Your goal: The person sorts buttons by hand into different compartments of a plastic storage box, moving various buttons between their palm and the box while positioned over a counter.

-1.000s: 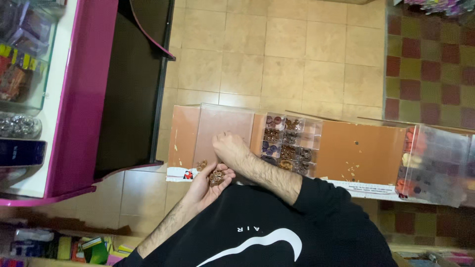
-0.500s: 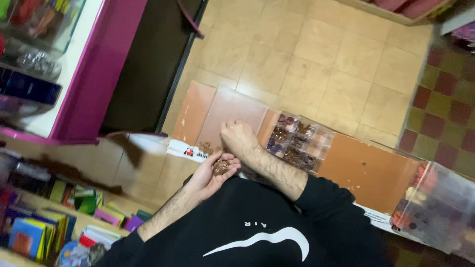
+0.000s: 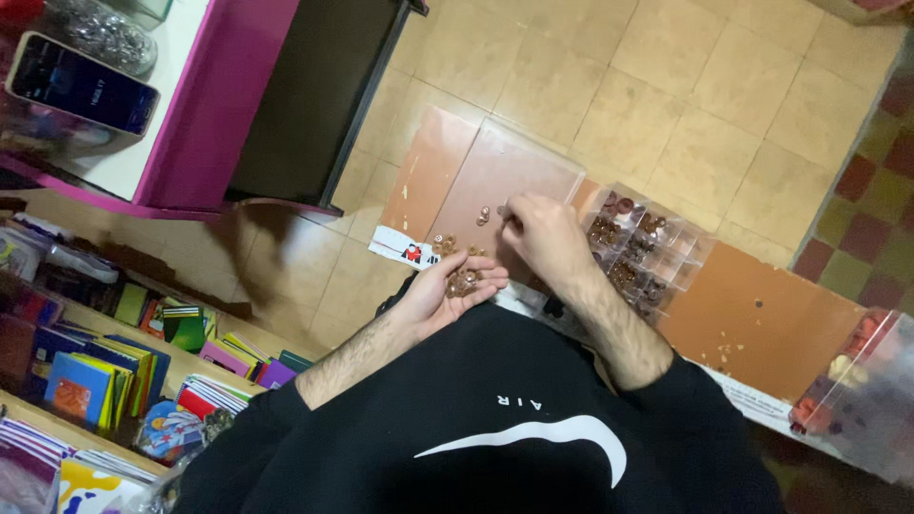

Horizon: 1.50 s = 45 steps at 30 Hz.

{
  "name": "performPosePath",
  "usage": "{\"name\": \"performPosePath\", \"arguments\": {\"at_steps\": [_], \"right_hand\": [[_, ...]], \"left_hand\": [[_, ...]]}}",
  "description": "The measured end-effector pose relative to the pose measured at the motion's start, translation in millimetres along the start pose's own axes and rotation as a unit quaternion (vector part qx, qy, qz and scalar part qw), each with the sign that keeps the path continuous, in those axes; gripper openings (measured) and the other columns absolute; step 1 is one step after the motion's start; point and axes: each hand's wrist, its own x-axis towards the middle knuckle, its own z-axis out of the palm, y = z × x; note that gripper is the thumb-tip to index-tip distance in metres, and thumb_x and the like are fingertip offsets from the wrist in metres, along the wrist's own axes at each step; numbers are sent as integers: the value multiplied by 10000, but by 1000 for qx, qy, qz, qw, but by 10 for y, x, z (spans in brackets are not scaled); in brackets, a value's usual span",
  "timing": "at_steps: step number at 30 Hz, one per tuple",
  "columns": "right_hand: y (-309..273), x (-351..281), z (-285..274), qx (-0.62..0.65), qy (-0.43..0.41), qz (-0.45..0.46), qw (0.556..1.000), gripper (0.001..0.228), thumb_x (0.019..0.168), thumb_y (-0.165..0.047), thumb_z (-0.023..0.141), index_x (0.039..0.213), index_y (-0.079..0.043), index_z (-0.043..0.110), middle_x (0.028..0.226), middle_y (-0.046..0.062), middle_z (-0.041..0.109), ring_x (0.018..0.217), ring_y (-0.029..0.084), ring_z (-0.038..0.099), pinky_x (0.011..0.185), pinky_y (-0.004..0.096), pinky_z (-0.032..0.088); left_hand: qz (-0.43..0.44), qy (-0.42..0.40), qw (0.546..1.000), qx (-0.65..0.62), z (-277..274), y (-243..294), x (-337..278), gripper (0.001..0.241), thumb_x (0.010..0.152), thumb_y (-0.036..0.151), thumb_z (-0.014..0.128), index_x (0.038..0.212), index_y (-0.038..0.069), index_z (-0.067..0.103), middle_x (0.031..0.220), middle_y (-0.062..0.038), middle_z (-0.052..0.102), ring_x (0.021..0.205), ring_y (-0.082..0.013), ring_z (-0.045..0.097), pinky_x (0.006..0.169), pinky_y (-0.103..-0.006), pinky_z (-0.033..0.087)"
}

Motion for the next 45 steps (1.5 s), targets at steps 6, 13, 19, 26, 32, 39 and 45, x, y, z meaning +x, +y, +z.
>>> {"name": "performPosePath", "arguments": {"at_steps": [6, 13, 19, 26, 32, 39, 45], "right_hand": [[-1013, -362, -476, 22, -60, -85, 994, 73, 1079, -166, 807, 1138, -124, 800, 1049, 65, 806, 1030, 286, 851, 893, 358, 691], [-872, -112, -681, 206, -104, -112, 967, 71, 1093, -133, 749, 1103, -109, 815, 1061, 90, 783, 1064, 343, 837, 949, 440, 697], [-399, 189, -136, 19, -45, -29, 998, 146, 1091, -174, 822, 1236, -158, 813, 1098, 68, 790, 1078, 313, 838, 947, 432, 684], [-399, 211, 318, -104, -45, -25, 993, 140, 1044, -305, 853, 1092, -226, 748, 1021, 6, 700, 1008, 223, 807, 872, 343, 683], [-430, 224, 300, -156, -12, -45, 987, 65, 1042, -256, 809, 1027, -246, 747, 956, -30, 711, 940, 199, 815, 817, 316, 670], [-1032, -97, -680, 146, 3, 23, 989, 73, 1057, -117, 882, 1091, -162, 835, 1011, 47, 790, 986, 310, 846, 865, 418, 685], [-1316, -194, -648, 105, -41, -63, 992, 44, 1143, -88, 828, 1138, -125, 804, 1065, 41, 819, 1067, 282, 850, 925, 385, 699]], "left_hand": [[-37, -2, 999, 6, -752, -124, 733, 484, 1284, 409, 638, 1320, -23, 853, 1269, -294, 903, 1168, -427, 916, 1041, -545, 796], [-61, 0, 997, 55, -647, 92, 650, 434, 1280, 351, 661, 1413, -32, 816, 1343, -270, 899, 1159, -394, 925, 1021, -543, 791], [-75, -27, 994, 79, 48, 430, 96, 477, 1295, 349, 598, 1357, -82, 792, 1277, -311, 893, 1144, -387, 919, 978, -453, 809], [-70, -63, 994, 60, -111, 481, 104, 544, 1304, 375, 565, 1372, -121, 777, 1278, -369, 871, 1157, -399, 916, 991, -441, 802], [-73, -57, 994, 57, -151, 478, 87, 551, 1303, 379, 569, 1382, -125, 777, 1282, -370, 870, 1170, -408, 913, 1012, -458, 799], [-59, -13, 998, 21, -258, 384, 134, 509, 1282, 394, 644, 1377, -76, 812, 1286, -333, 874, 1172, -438, 905, 1027, -558, 798], [-60, -24, 998, 25, -754, 91, 550, 512, 1280, 389, 651, 1428, -75, 807, 1263, -324, 888, 1170, -440, 913, 1062, -608, 780]]}}
